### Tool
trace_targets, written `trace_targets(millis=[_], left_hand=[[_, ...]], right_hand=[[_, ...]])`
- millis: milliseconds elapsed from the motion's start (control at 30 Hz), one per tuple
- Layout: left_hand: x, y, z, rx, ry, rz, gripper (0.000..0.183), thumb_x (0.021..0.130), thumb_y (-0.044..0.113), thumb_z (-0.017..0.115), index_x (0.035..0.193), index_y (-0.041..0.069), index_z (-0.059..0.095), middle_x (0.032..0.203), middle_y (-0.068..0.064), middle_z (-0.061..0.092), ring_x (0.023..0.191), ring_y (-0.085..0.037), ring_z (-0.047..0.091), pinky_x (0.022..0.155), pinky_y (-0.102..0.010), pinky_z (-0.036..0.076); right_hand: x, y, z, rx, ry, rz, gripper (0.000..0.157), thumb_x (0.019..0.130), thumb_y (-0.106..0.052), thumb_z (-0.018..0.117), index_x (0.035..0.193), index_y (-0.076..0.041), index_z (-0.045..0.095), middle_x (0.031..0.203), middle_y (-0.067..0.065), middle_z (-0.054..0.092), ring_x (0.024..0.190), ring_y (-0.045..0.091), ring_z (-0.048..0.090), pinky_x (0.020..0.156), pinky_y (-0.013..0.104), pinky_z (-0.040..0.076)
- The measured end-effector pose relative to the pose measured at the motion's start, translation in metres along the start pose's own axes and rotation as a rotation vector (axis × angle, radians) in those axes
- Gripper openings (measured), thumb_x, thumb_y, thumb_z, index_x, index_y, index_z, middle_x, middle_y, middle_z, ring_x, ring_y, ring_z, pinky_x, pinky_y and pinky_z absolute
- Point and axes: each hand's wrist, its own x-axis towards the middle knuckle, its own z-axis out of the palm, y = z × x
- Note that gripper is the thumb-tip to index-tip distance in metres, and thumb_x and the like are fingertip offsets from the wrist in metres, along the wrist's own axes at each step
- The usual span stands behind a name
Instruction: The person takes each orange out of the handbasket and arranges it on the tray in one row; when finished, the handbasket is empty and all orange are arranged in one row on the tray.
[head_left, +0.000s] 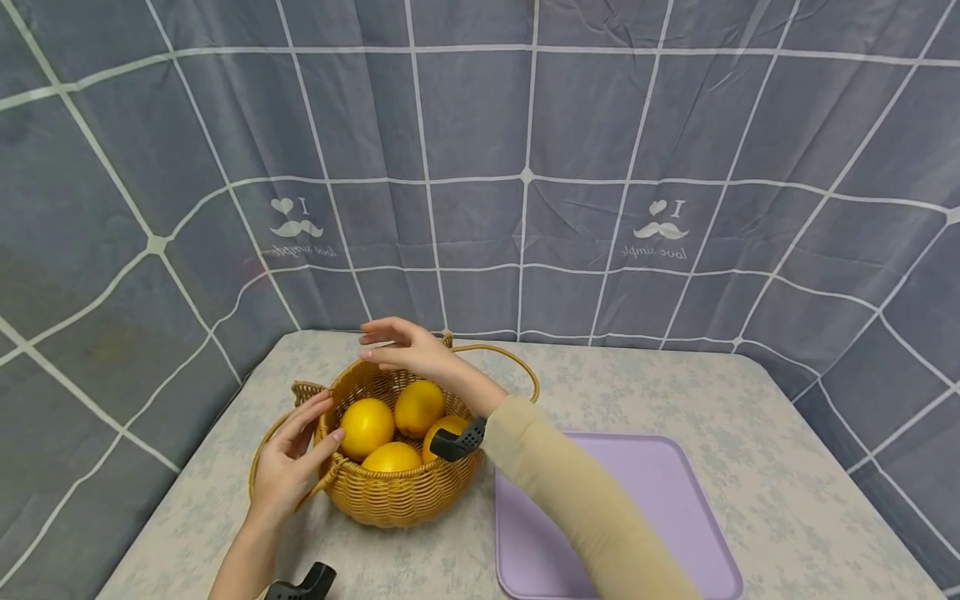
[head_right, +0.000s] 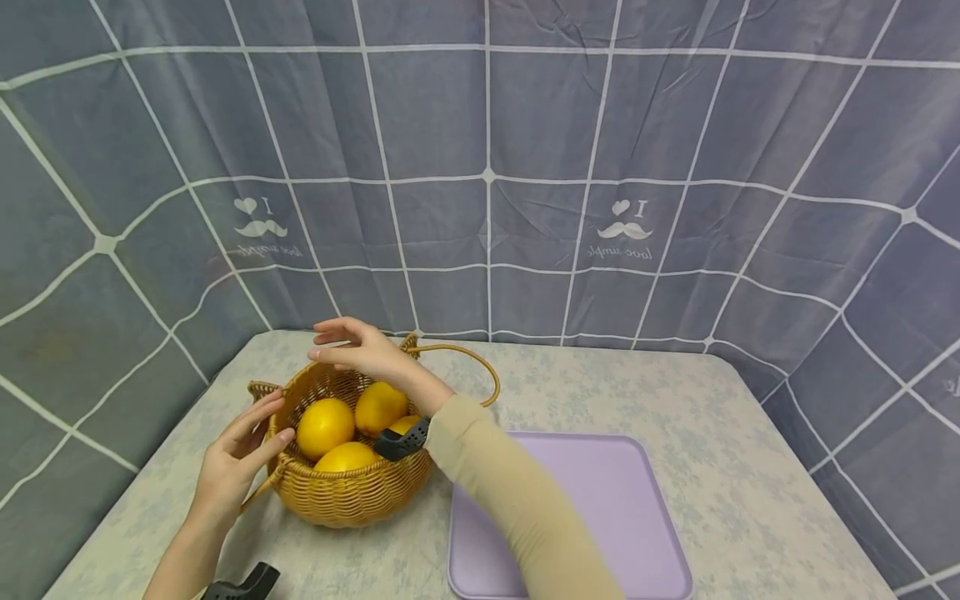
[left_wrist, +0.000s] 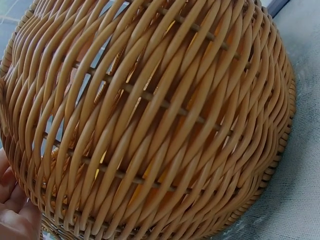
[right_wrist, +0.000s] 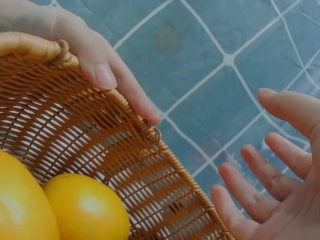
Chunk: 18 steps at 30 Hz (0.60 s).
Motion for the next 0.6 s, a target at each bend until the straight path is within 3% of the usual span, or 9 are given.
trace_targets(millis=[100, 200, 333, 600], left_hand=[[0.001, 0.0, 0.0, 0.001, 0.002, -0.007, 0.044, 0.086, -0.003, 0.064, 0.127, -0.014, 0.049, 0.14, -0.01, 0.043, 0.124, -0.002, 0.041, 0.106, -0.012, 0.031], [0.002, 0.0, 0.001, -0.009, 0.011, -0.027, 0.045, 0.086, -0.003, 0.064, 0.127, -0.014, 0.049, 0.14, -0.011, 0.043, 0.124, -0.002, 0.041, 0.106, -0.012, 0.031], [0.002, 0.0, 0.002, -0.03, 0.023, -0.05, 0.045, 0.085, -0.003, 0.065, 0.127, -0.014, 0.049, 0.139, -0.009, 0.044, 0.125, -0.002, 0.041, 0.106, -0.012, 0.031], [0.0, 0.002, 0.001, -0.029, 0.025, -0.056, 0.045, 0.086, -0.003, 0.065, 0.127, -0.012, 0.05, 0.138, -0.005, 0.046, 0.125, -0.003, 0.041, 0.107, -0.012, 0.031]], right_hand=[[0.005, 0.003, 0.001, 0.03, -0.006, 0.019, 0.043, 0.092, -0.017, 0.062, 0.133, -0.009, 0.05, 0.125, 0.005, 0.057, 0.102, 0.01, 0.06, 0.097, 0.038, 0.05], [0.009, 0.006, 0.004, 0.013, -0.02, 0.03, 0.043, 0.09, -0.016, 0.064, 0.13, -0.008, 0.052, 0.121, 0.001, 0.059, 0.101, 0.009, 0.06, 0.094, 0.036, 0.052], [0.012, 0.013, 0.006, -0.032, -0.037, 0.045, 0.042, 0.088, -0.017, 0.067, 0.127, -0.008, 0.055, 0.117, -0.003, 0.061, 0.101, 0.008, 0.059, 0.086, 0.025, 0.054], [0.014, 0.024, 0.009, -0.026, -0.067, 0.024, 0.039, 0.087, -0.008, 0.067, 0.123, -0.004, 0.055, 0.117, 0.005, 0.061, 0.102, 0.011, 0.06, 0.086, 0.023, 0.054]])
